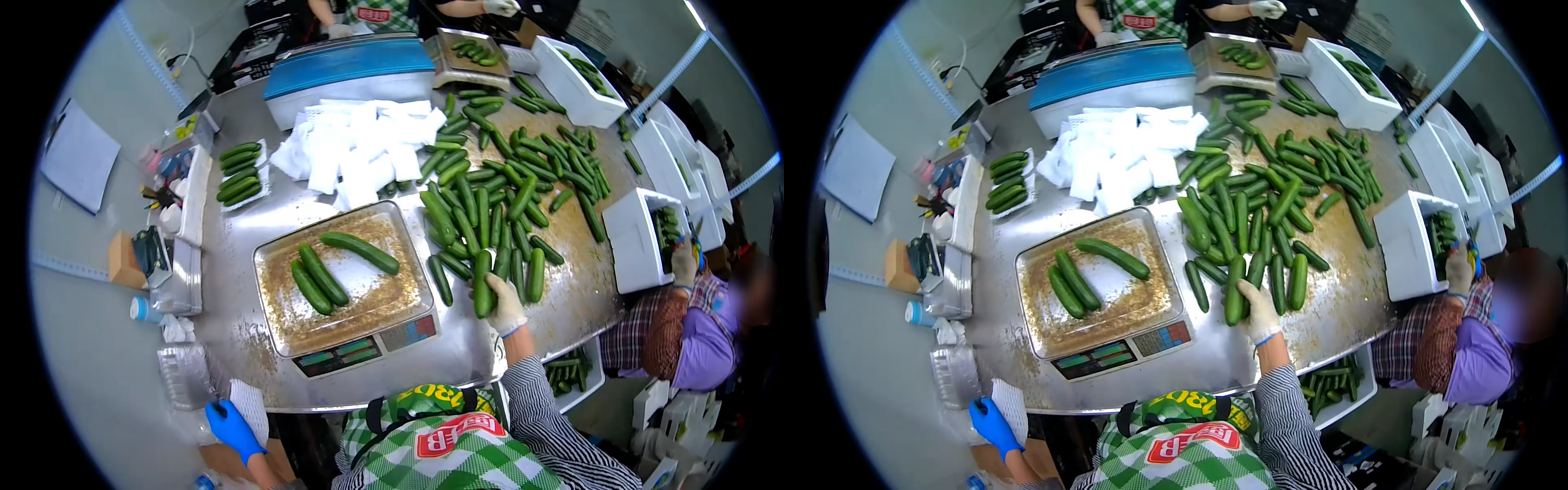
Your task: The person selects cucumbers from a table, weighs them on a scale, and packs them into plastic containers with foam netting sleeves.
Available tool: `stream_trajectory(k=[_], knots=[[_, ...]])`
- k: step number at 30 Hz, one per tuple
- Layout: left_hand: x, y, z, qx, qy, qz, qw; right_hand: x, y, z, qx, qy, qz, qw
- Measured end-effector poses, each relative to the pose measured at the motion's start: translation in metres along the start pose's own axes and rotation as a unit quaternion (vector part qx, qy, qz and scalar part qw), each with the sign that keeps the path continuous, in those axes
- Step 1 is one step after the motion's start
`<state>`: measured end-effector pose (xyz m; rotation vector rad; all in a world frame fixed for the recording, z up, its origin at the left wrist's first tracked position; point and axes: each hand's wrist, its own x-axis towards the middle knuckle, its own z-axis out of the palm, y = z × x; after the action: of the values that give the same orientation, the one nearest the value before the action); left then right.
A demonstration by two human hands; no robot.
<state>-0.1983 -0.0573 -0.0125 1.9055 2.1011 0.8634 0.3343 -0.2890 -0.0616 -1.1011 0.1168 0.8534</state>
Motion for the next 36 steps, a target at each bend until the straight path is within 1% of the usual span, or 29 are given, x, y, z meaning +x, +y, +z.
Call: stream_trajectory(k=[2,4,5,6,8,10,12,13,15,16,18,20,22,24,25,28,29,32,33,35,36], knots=[[-0.003,0.001,-0.004,-0.007,-0.016,-0.02,1.0,-0.011,-0.018,0.02,-0.032,-0.106,0.018,0.994],[-0.005,0.006,0.001,-0.031,-0.015,-0.028,0.999,-0.026,-0.026,0.077,-0.165,-0.114,-0.034,0.979],[-0.007,0.017,-0.001,-0.001,-0.01,-0.028,1.0,-0.026,-0.026,0.099,-0.282,-0.146,-0.065,0.946],[-0.007,0.013,0.0,0.008,-0.005,-0.019,1.0,-0.028,-0.027,0.121,-0.394,-0.175,-0.099,0.897],[-0.006,0.001,0.01,0.024,0.002,0.001,1.0,-0.035,-0.018,0.167,-0.549,-0.158,-0.163,0.805],[-0.005,-0.006,0.008,0.004,0.019,0.0,1.0,-0.034,-0.002,0.196,-0.589,-0.128,-0.207,0.77],[-0.008,-0.014,-0.006,-0.035,0.036,-0.03,0.998,-0.015,0.018,0.193,-0.455,-0.076,-0.284,0.841],[-0.011,-0.016,-0.014,-0.029,0.047,-0.039,0.998,-0.038,-0.005,0.208,-0.416,-0.083,-0.232,0.875],[-0.018,-0.013,-0.028,-0.015,0.066,-0.054,0.996,-0.034,-0.004,0.195,-0.368,-0.045,-0.337,0.865],[-0.021,-0.014,-0.031,-0.012,0.069,-0.062,0.996,-0.031,-0.007,0.189,-0.384,-0.042,-0.403,0.83],[-0.03,-0.018,-0.037,-0.004,0.079,-0.085,0.993,-0.062,-0.02,0.181,-0.372,-0.02,-0.214,0.903],[-0.035,-0.021,-0.037,0.012,0.074,-0.089,0.993,-0.067,-0.005,0.159,-0.356,-0.033,-0.137,0.924],[-0.036,-0.022,-0.036,0.027,0.071,-0.088,0.993,-0.077,0.01,0.146,-0.373,-0.07,-0.121,0.917],[-0.033,-0.018,-0.037,-0.012,0.076,-0.076,0.994,-0.077,0.027,0.134,-0.361,-0.058,-0.119,0.923],[-0.031,-0.02,-0.037,-0.011,0.08,-0.074,0.994,-0.078,0.027,0.131,-0.369,-0.073,-0.107,0.921],[-0.027,-0.024,-0.032,-0.014,0.092,-0.057,0.994,-0.085,0.03,0.14,-0.37,-0.096,-0.16,0.91],[-0.026,-0.026,-0.031,-0.011,0.094,-0.051,0.994,-0.091,0.024,0.144,-0.389,-0.118,-0.134,0.904],[-0.025,-0.028,-0.029,-0.022,0.09,-0.049,0.994,-0.093,0.04,0.139,-0.421,-0.129,-0.177,0.88],[-0.025,-0.028,-0.028,-0.029,0.086,-0.052,0.994,-0.092,0.042,0.134,-0.444,-0.143,-0.152,0.872],[-0.025,-0.032,-0.026,-0.028,0.087,-0.052,0.994,-0.085,0.052,0.118,-0.485,-0.173,-0.201,0.833],[-0.025,-0.033,-0.025,-0.027,0.087,-0.052,0.994,-0.094,0.051,0.126,-0.475,-0.171,-0.192,0.842]])
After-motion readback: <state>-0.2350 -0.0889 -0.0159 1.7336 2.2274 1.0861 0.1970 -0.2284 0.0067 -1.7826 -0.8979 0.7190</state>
